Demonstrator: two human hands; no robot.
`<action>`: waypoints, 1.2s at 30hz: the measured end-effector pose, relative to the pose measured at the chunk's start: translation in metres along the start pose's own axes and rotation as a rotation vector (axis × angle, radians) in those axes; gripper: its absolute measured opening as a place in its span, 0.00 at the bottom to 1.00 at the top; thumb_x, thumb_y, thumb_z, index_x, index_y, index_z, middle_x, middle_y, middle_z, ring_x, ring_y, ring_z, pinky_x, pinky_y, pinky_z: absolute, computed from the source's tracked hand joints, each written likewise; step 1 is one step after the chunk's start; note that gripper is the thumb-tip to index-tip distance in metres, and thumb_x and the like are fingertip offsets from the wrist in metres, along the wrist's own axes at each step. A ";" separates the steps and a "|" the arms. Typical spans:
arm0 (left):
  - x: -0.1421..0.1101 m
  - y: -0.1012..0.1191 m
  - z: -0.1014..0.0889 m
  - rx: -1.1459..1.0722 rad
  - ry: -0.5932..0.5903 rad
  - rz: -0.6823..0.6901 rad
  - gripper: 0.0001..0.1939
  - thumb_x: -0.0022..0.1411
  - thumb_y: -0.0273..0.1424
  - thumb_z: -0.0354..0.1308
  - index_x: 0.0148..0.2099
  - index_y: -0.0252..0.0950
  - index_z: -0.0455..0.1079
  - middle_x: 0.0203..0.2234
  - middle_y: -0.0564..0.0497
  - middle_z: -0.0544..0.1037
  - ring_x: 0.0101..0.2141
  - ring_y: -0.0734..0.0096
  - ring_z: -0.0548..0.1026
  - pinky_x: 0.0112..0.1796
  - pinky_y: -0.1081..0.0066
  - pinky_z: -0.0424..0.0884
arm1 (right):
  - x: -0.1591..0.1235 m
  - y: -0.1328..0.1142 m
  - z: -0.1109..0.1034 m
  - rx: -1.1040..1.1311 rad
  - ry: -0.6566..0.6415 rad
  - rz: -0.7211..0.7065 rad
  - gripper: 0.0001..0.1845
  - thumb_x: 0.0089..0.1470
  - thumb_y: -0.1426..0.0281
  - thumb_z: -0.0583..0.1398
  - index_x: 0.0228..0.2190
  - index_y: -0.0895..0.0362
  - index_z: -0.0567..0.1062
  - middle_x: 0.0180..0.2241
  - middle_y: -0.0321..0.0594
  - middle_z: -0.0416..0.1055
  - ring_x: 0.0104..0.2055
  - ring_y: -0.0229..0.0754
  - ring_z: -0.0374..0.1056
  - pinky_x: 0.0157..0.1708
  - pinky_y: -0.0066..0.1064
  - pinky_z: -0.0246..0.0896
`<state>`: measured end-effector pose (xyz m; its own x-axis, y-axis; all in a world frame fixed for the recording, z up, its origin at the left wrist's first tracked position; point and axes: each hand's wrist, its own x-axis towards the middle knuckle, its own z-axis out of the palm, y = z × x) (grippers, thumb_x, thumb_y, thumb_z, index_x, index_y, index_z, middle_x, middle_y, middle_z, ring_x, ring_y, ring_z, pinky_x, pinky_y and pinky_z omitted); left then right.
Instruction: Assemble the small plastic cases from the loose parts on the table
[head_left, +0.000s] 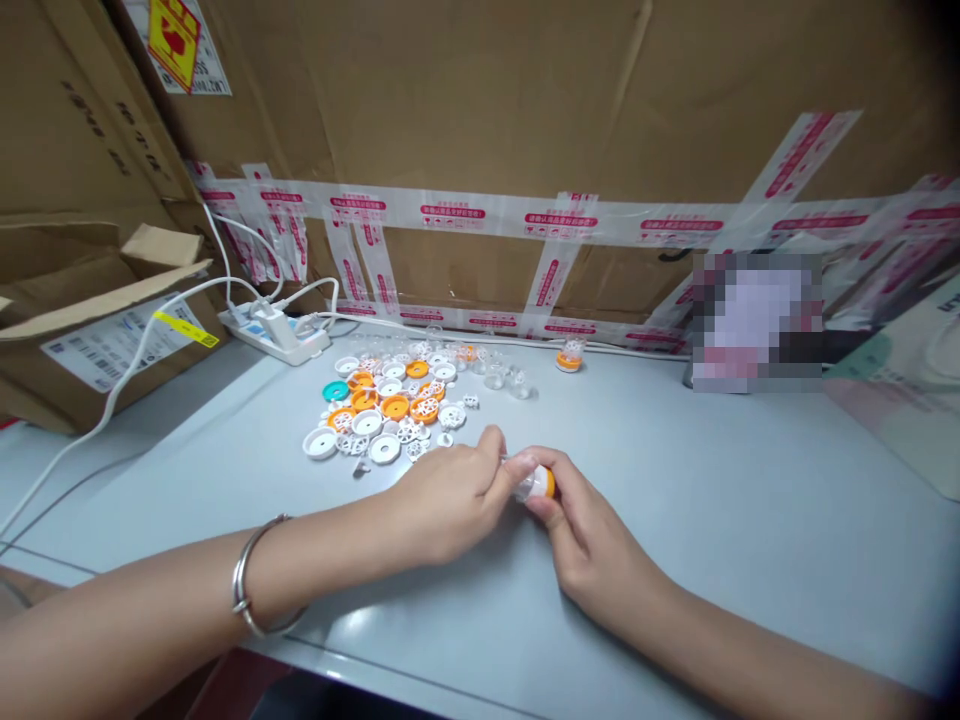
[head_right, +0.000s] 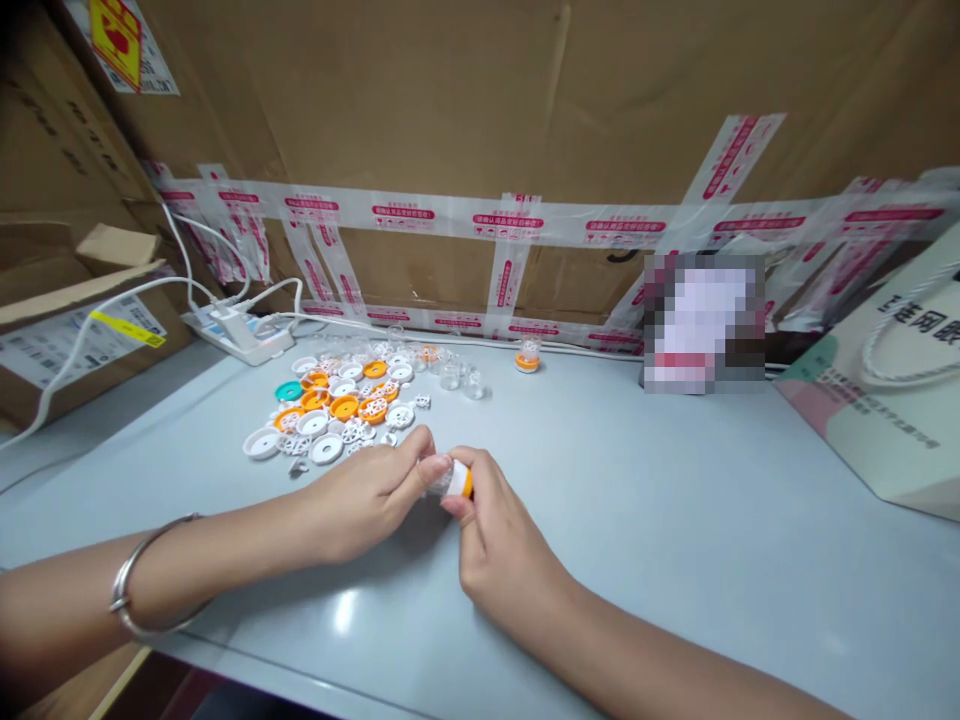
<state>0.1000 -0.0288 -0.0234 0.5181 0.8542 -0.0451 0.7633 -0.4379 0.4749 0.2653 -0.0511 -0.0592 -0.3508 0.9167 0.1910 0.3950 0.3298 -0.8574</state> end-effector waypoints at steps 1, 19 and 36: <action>0.001 -0.002 -0.003 0.022 -0.017 0.025 0.26 0.65 0.49 0.26 0.38 0.36 0.56 0.21 0.51 0.69 0.24 0.65 0.70 0.24 0.70 0.61 | 0.002 -0.001 -0.002 0.048 -0.003 0.050 0.09 0.56 0.71 0.50 0.40 0.54 0.63 0.34 0.41 0.66 0.35 0.44 0.63 0.37 0.38 0.60; 0.020 -0.022 -0.002 0.164 0.145 0.341 0.14 0.68 0.35 0.35 0.46 0.33 0.57 0.33 0.44 0.73 0.34 0.62 0.73 0.33 0.66 0.67 | 0.010 0.002 -0.004 0.368 0.025 0.185 0.20 0.53 0.50 0.52 0.35 0.55 0.64 0.25 0.34 0.61 0.30 0.40 0.59 0.36 0.35 0.57; 0.010 -0.014 -0.020 -0.060 0.068 0.166 0.20 0.65 0.47 0.40 0.42 0.36 0.62 0.31 0.49 0.72 0.31 0.67 0.70 0.31 0.70 0.64 | 0.010 0.001 -0.009 0.331 -0.043 0.158 0.17 0.57 0.57 0.50 0.41 0.56 0.62 0.30 0.38 0.64 0.34 0.42 0.62 0.40 0.36 0.57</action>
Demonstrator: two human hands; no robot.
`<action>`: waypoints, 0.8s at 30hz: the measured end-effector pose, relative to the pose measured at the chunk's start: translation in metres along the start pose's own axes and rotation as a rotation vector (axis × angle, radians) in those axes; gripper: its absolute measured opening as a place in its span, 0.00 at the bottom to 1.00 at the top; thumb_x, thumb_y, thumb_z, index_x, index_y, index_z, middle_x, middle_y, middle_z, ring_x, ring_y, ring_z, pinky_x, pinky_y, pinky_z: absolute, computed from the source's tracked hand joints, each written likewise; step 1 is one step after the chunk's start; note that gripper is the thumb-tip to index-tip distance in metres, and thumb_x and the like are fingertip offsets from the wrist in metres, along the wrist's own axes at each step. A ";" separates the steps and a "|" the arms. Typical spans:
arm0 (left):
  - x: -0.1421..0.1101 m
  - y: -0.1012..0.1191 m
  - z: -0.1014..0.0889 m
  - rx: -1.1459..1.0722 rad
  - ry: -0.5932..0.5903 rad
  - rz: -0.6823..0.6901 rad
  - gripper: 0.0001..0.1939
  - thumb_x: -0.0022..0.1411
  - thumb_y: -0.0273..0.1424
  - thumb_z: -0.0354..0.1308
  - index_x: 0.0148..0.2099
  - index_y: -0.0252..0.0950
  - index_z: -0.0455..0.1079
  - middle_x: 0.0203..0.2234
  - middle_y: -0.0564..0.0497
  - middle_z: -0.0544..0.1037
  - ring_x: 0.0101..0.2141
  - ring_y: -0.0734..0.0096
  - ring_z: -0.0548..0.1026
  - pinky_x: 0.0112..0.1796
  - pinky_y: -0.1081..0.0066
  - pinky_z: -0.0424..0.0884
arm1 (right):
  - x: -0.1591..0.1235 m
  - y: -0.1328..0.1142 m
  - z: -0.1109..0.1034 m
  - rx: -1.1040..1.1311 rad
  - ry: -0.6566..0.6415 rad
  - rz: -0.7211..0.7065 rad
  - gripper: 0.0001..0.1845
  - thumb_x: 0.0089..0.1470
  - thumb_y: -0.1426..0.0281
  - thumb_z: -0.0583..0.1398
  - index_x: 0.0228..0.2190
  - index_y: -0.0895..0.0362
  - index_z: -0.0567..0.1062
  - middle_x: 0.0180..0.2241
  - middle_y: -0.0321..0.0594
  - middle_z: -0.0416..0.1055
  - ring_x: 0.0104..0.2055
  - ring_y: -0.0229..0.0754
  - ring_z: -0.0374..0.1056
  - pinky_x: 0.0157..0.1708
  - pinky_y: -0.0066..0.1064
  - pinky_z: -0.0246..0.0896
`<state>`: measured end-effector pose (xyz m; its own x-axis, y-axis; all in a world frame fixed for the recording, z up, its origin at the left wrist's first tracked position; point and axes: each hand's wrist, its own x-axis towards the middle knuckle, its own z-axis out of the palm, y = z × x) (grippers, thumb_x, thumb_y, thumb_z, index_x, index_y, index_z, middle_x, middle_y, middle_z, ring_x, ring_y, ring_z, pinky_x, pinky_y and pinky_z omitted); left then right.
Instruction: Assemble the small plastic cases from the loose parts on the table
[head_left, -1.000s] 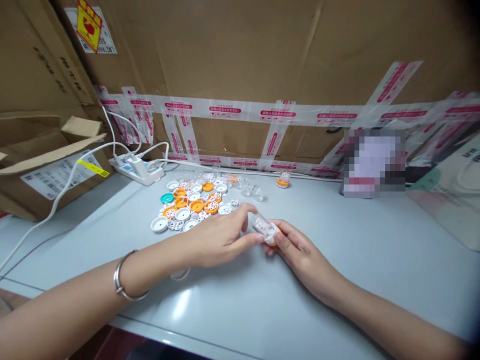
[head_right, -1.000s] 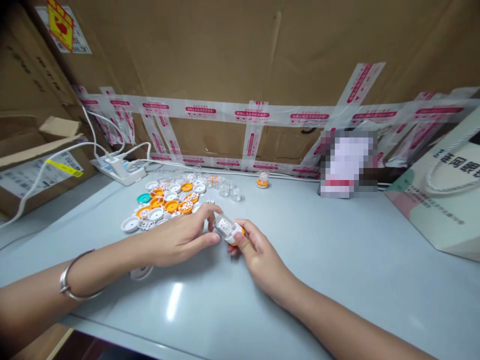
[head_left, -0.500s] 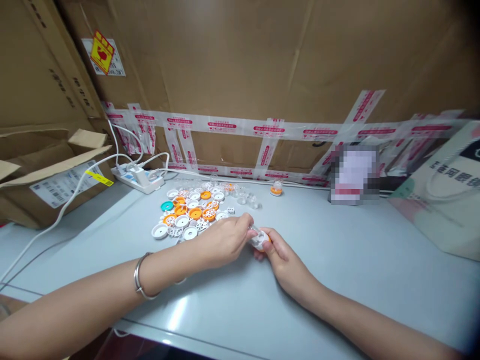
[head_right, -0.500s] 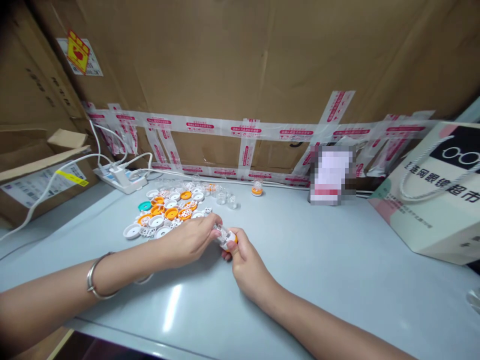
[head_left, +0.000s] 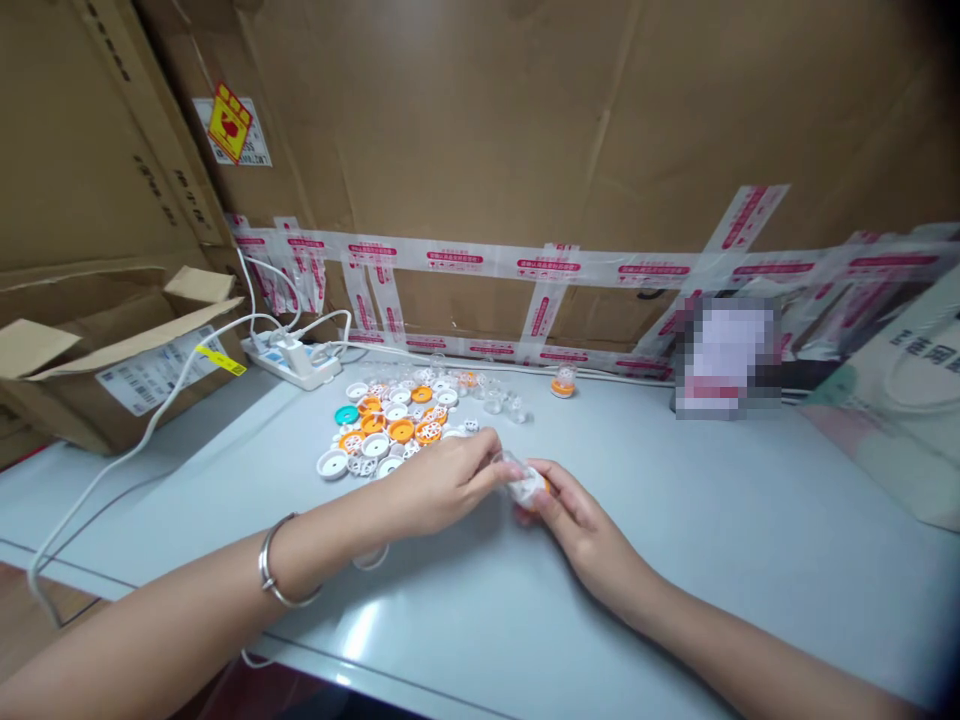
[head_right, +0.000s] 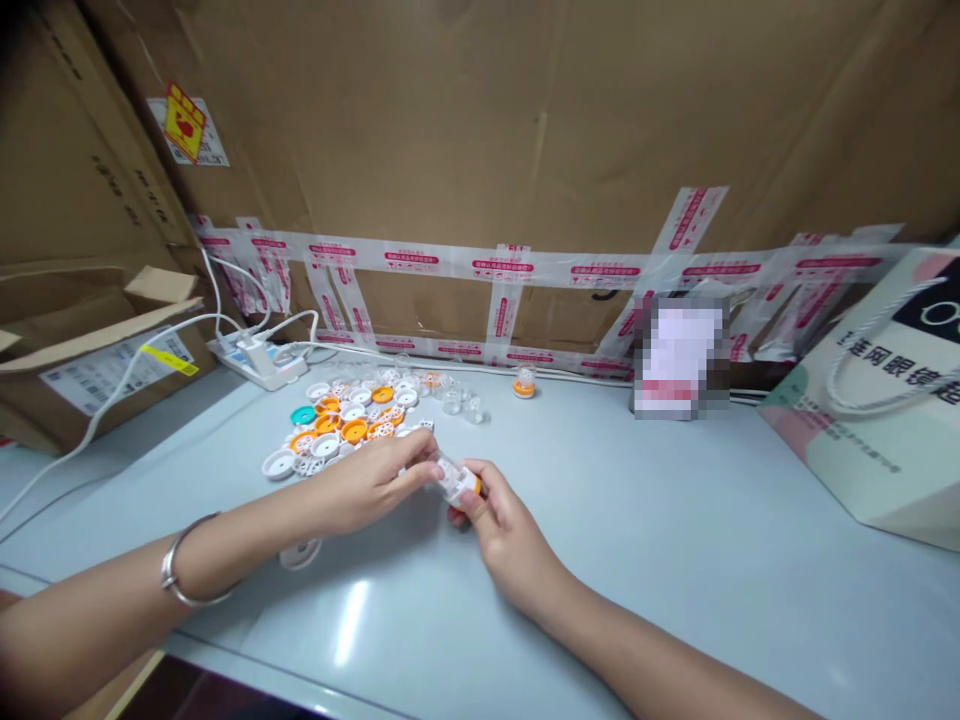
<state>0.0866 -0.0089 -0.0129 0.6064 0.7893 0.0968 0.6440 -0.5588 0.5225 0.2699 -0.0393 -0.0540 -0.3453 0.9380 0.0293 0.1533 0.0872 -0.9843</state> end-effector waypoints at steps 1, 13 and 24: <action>-0.001 -0.002 -0.004 -0.051 -0.018 0.085 0.18 0.64 0.45 0.46 0.46 0.36 0.61 0.37 0.47 0.73 0.35 0.67 0.71 0.34 0.69 0.66 | 0.001 -0.001 -0.001 0.057 -0.016 0.007 0.18 0.56 0.55 0.51 0.40 0.56 0.63 0.30 0.37 0.64 0.34 0.42 0.62 0.40 0.35 0.57; 0.003 -0.010 0.002 0.067 0.111 0.334 0.10 0.61 0.32 0.54 0.44 0.32 0.66 0.30 0.49 0.75 0.32 0.71 0.72 0.33 0.74 0.65 | -0.006 0.000 0.003 0.252 0.020 0.098 0.19 0.49 0.56 0.61 0.38 0.55 0.65 0.33 0.38 0.68 0.36 0.38 0.65 0.41 0.32 0.60; -0.003 0.004 0.006 0.353 0.046 0.194 0.13 0.64 0.36 0.47 0.40 0.31 0.65 0.23 0.49 0.72 0.24 0.67 0.71 0.23 0.72 0.59 | -0.003 0.004 0.008 0.199 0.126 0.034 0.19 0.47 0.56 0.61 0.36 0.55 0.68 0.32 0.39 0.71 0.33 0.40 0.67 0.38 0.33 0.63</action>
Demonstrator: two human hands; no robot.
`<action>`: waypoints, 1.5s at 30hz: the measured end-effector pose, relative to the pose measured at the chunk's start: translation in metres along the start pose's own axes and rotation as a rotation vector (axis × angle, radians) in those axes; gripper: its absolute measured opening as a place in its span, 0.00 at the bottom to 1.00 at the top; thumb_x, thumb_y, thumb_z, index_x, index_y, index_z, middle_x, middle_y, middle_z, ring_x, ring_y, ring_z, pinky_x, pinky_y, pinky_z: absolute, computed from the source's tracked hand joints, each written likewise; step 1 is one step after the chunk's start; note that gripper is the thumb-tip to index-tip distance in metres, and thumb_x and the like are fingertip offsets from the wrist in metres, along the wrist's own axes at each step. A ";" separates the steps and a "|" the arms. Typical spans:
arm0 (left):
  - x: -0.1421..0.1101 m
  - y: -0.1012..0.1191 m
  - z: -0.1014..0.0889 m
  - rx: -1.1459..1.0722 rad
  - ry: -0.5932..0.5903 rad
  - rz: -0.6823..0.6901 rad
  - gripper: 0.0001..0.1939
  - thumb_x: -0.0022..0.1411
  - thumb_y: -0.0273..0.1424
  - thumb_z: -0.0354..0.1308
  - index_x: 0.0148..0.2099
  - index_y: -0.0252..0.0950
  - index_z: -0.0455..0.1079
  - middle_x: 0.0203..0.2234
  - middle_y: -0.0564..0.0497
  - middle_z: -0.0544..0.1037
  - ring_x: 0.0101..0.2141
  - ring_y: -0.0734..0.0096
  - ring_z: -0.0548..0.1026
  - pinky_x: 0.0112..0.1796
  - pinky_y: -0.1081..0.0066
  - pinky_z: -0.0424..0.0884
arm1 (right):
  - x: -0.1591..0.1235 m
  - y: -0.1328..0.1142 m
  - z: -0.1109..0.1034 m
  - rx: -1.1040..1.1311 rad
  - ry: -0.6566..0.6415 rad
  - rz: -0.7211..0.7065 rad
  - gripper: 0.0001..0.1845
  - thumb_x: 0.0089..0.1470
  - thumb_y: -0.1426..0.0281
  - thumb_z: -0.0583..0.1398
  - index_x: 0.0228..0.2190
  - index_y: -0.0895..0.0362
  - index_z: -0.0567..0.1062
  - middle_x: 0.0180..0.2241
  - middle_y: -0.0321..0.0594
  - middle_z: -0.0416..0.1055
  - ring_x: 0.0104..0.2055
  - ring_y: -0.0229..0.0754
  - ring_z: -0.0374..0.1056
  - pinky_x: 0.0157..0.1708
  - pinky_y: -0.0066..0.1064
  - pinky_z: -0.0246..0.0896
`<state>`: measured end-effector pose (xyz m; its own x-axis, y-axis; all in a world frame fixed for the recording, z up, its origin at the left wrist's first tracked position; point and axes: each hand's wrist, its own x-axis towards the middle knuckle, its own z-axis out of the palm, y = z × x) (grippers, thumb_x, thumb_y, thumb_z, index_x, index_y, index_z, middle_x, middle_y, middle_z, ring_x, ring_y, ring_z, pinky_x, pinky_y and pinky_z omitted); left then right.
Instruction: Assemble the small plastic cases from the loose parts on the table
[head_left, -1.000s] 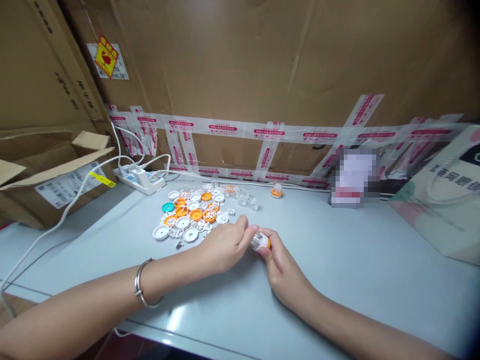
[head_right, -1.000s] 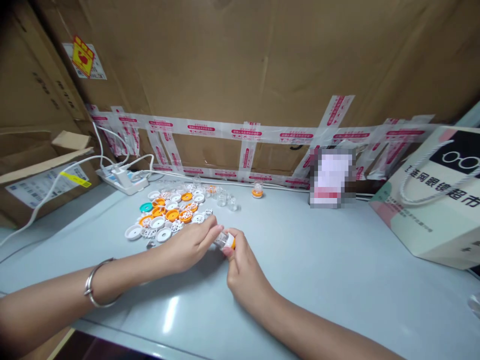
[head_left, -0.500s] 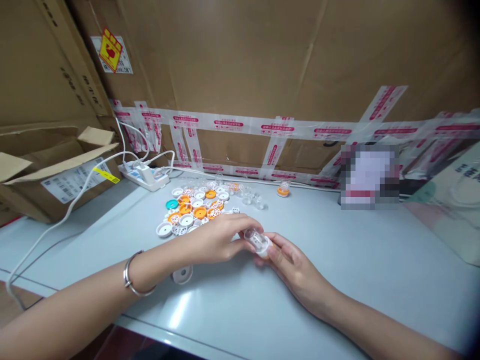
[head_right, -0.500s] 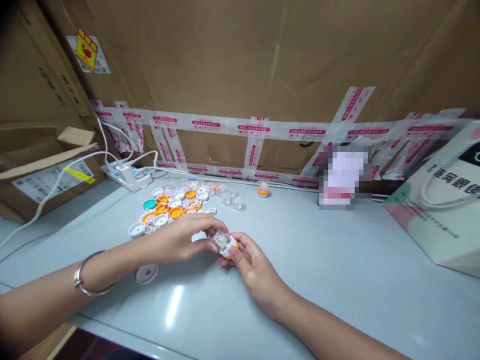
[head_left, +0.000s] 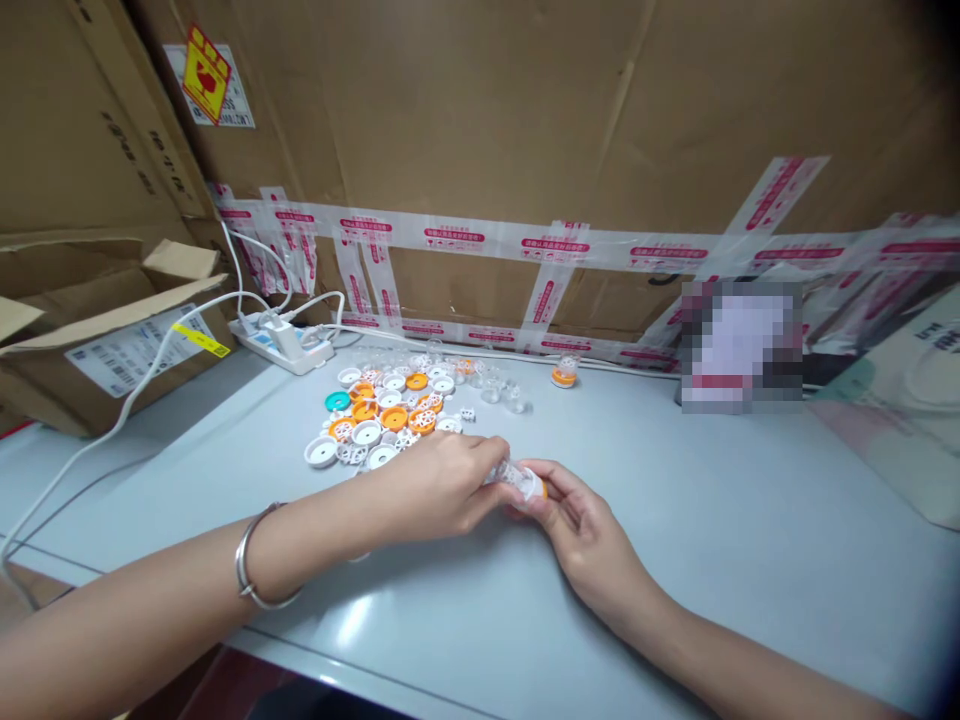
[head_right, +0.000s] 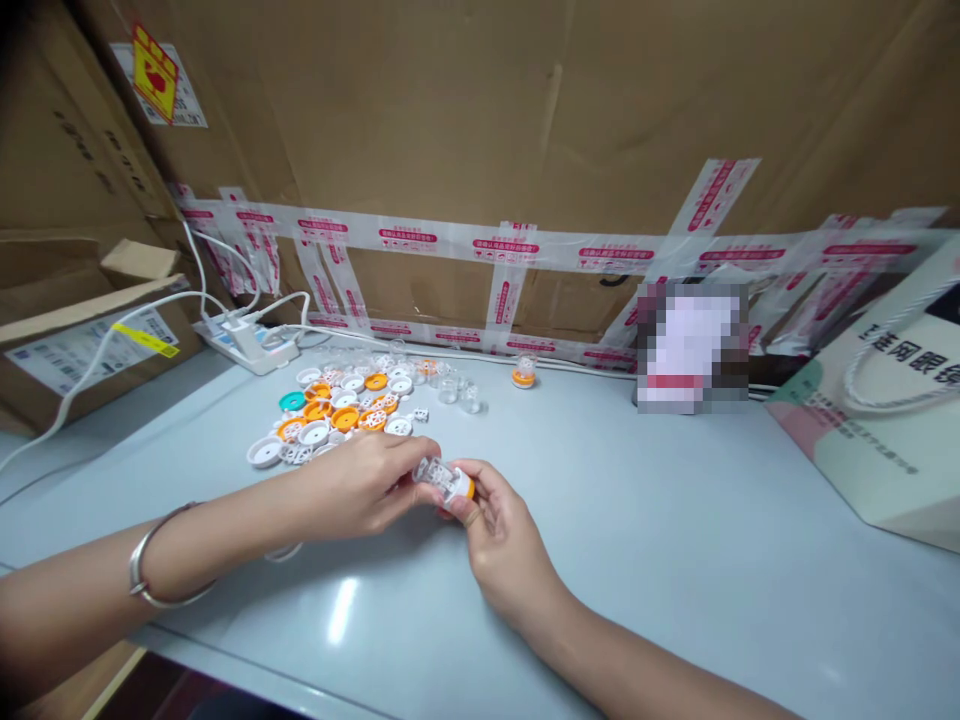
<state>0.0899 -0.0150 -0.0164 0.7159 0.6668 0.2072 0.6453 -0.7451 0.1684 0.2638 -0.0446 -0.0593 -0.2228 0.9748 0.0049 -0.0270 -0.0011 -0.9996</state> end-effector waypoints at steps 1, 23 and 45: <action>0.000 0.001 0.000 0.009 -0.006 0.007 0.12 0.64 0.35 0.47 0.39 0.31 0.65 0.23 0.49 0.72 0.24 0.67 0.71 0.24 0.72 0.60 | 0.000 0.001 0.000 -0.004 -0.006 -0.003 0.19 0.47 0.55 0.61 0.36 0.55 0.69 0.32 0.40 0.72 0.34 0.41 0.67 0.39 0.33 0.63; 0.011 -0.016 0.001 -0.721 0.080 0.058 0.20 0.68 0.35 0.36 0.44 0.32 0.67 0.35 0.47 0.72 0.36 0.71 0.70 0.41 0.71 0.67 | 0.001 -0.017 -0.007 0.659 -0.295 0.282 0.12 0.49 0.69 0.62 0.37 0.60 0.76 0.32 0.42 0.73 0.36 0.37 0.70 0.45 0.28 0.61; 0.011 0.010 0.002 0.446 0.540 0.315 0.15 0.60 0.31 0.41 0.23 0.37 0.60 0.12 0.55 0.65 0.12 0.73 0.63 0.16 0.70 0.53 | -0.005 -0.031 0.035 0.510 0.041 0.539 0.14 0.44 0.69 0.50 0.13 0.54 0.52 0.11 0.23 0.40 0.14 0.28 0.30 0.13 0.23 0.27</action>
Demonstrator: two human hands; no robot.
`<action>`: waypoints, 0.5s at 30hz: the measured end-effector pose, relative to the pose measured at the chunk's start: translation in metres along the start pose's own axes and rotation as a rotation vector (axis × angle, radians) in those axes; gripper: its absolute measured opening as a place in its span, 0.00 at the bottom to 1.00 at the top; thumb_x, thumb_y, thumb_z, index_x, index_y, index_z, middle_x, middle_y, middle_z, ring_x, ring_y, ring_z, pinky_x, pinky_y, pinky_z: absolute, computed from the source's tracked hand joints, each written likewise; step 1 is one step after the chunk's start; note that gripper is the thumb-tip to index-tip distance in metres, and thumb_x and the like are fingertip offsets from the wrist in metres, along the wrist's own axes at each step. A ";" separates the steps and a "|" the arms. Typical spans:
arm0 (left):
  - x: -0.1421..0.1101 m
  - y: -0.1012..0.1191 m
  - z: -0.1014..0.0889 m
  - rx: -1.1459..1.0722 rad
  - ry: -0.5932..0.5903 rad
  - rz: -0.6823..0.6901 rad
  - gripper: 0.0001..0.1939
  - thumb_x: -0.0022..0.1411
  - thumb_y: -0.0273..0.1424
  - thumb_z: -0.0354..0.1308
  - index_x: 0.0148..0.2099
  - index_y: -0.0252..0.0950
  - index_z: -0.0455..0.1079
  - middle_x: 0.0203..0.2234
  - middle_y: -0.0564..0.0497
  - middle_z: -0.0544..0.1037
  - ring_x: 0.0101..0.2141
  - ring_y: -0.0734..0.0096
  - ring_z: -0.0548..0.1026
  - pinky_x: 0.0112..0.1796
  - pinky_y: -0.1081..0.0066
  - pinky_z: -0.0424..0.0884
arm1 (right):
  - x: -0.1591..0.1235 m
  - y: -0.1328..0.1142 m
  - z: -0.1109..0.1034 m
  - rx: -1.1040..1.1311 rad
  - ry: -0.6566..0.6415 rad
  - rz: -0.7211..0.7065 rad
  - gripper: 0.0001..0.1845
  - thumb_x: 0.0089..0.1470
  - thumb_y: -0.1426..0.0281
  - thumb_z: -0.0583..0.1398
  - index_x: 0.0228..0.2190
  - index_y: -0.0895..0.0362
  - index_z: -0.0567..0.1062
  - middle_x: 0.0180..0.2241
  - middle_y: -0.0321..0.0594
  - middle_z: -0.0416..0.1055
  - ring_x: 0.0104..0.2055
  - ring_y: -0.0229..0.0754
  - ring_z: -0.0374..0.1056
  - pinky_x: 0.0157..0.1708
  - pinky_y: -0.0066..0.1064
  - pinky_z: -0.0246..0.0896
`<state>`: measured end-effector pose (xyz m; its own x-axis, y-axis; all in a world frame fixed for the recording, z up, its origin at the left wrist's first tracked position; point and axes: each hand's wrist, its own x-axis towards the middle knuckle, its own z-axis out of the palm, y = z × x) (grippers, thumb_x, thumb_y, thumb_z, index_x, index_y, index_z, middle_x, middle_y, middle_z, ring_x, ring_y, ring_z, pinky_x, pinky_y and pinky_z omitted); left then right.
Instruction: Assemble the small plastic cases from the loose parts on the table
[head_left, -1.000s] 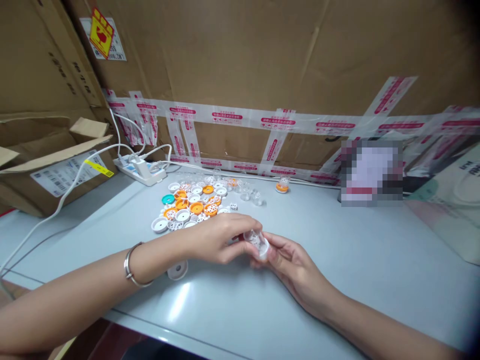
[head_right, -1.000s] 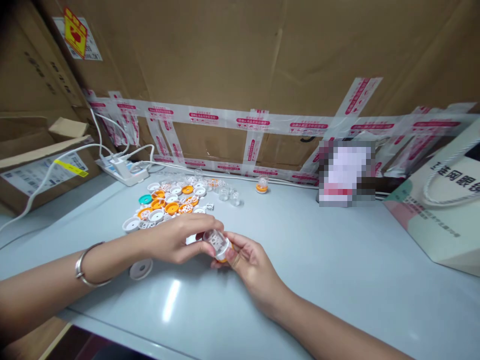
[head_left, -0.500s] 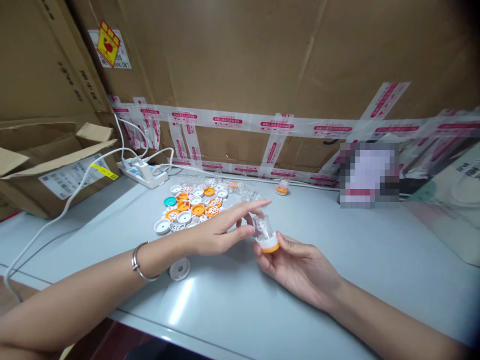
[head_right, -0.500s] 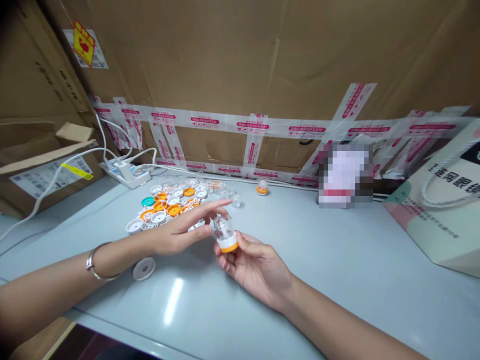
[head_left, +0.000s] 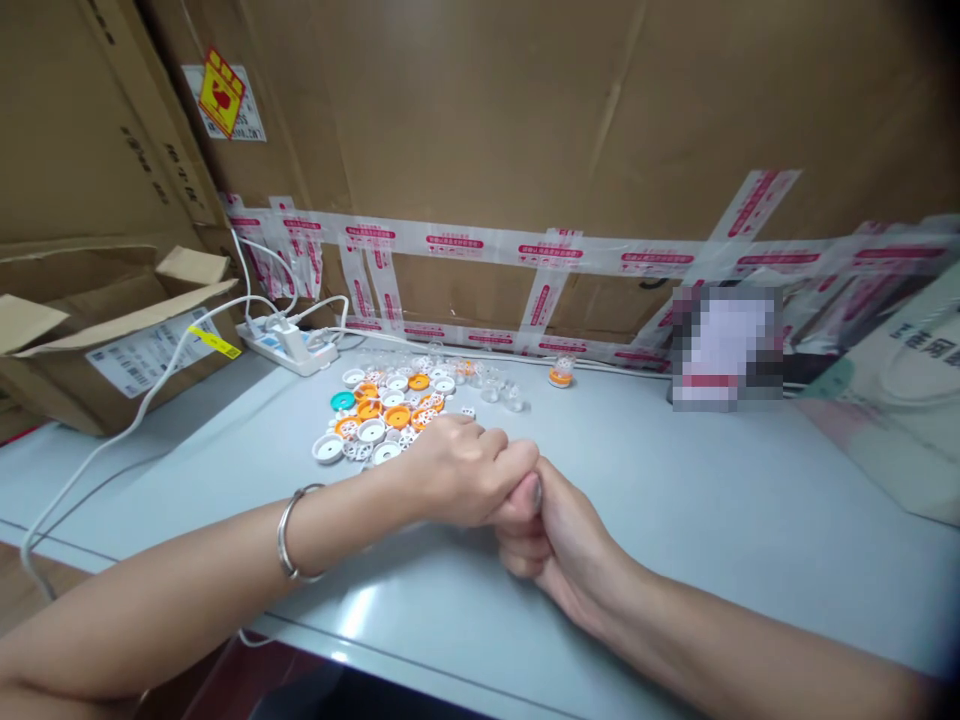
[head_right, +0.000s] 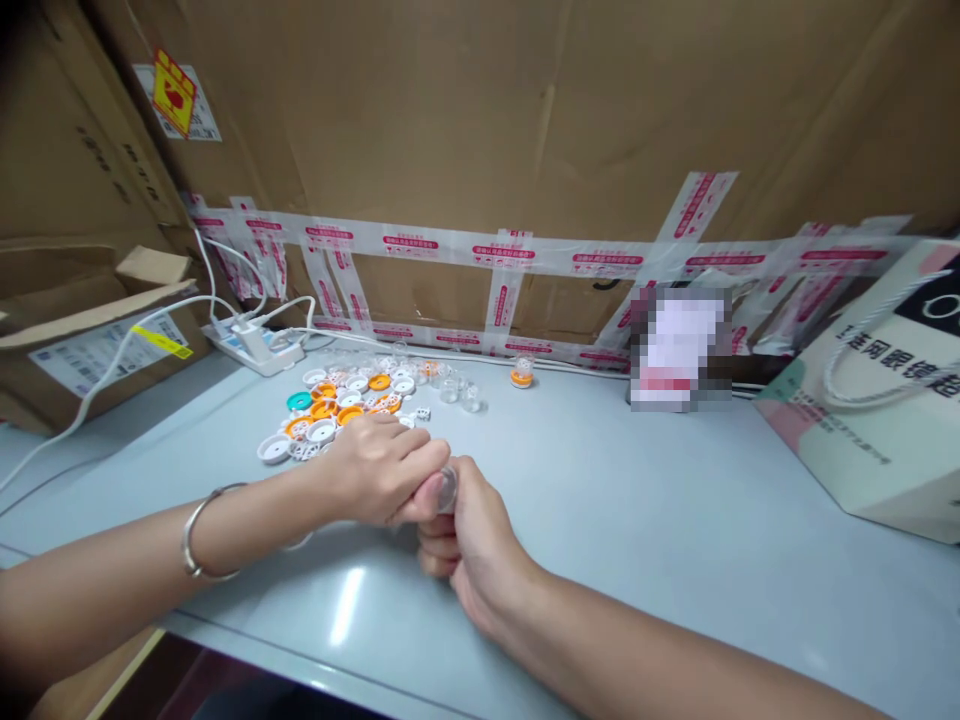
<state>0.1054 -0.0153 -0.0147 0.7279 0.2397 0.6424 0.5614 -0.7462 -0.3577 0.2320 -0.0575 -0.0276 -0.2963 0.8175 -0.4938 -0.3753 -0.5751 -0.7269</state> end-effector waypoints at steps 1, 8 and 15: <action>0.001 0.003 -0.004 0.051 0.004 -0.053 0.14 0.59 0.31 0.41 0.23 0.37 0.60 0.12 0.55 0.65 0.12 0.73 0.63 0.16 0.70 0.53 | 0.000 -0.001 0.003 0.016 0.014 -0.006 0.13 0.42 0.71 0.50 0.13 0.54 0.51 0.10 0.23 0.41 0.14 0.28 0.30 0.13 0.23 0.27; 0.001 0.019 -0.001 0.134 -0.055 -0.214 0.14 0.59 0.31 0.42 0.23 0.37 0.60 0.12 0.53 0.66 0.13 0.70 0.65 0.16 0.70 0.54 | 0.004 -0.002 0.007 0.095 0.100 -0.031 0.14 0.41 0.71 0.51 0.12 0.54 0.49 0.08 0.23 0.44 0.12 0.27 0.31 0.12 0.22 0.29; 0.002 0.010 0.012 0.119 -0.073 -0.214 0.14 0.60 0.31 0.41 0.24 0.37 0.61 0.11 0.53 0.67 0.12 0.69 0.66 0.16 0.71 0.53 | 0.016 -0.006 0.001 0.064 0.088 -0.111 0.14 0.44 0.71 0.50 0.13 0.55 0.51 0.10 0.24 0.44 0.14 0.28 0.33 0.13 0.22 0.30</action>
<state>0.1174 -0.0148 -0.0253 0.6117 0.4322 0.6627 0.7450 -0.5964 -0.2987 0.2284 -0.0412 -0.0305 -0.1726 0.8740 -0.4542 -0.4576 -0.4795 -0.7488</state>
